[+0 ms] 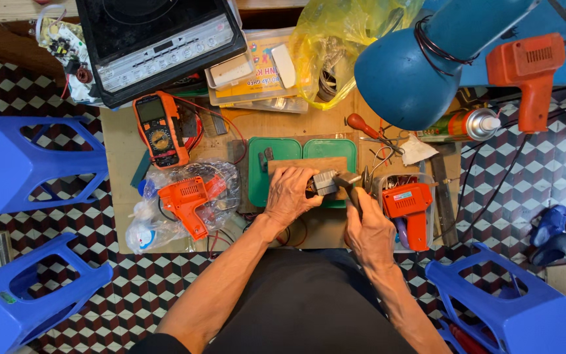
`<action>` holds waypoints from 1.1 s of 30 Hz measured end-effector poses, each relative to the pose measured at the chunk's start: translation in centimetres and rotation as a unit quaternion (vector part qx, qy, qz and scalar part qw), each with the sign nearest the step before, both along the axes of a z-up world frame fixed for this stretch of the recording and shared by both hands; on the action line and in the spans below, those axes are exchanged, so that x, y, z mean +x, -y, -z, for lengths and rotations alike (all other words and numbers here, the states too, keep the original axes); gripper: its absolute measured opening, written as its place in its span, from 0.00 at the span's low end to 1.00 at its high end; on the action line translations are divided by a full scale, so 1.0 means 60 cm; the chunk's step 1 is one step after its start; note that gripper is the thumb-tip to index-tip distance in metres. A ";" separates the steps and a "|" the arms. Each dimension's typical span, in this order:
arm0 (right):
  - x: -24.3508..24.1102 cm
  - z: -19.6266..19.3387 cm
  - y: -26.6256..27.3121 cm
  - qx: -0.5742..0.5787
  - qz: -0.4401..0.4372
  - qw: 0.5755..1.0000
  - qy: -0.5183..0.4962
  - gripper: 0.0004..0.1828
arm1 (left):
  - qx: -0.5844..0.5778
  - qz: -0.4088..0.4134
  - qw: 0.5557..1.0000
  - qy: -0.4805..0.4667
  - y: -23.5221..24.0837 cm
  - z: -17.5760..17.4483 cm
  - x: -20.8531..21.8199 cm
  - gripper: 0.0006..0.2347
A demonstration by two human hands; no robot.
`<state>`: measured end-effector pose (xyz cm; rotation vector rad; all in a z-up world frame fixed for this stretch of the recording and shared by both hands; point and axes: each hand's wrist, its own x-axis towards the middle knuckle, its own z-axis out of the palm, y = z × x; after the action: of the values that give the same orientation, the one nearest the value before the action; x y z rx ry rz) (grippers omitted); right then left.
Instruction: The person uses a hammer and screwdriver to adjust a small electronic component, then uses a multimeter to test electrical connections. They also handle a roll of blue tape and various tools on a cluttered workbench.
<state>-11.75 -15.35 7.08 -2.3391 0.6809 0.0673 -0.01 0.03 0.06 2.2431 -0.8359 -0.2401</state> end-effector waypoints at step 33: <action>-0.002 -0.010 -0.033 -0.010 -0.040 0.997 0.072 0.17 | -0.013 -0.016 1.000 -0.010 0.002 -0.006 -0.002 0.23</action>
<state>-11.85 -13.35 7.70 -2.3637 0.5203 -0.0724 -0.10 -0.06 0.42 2.2254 -0.7872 -0.2346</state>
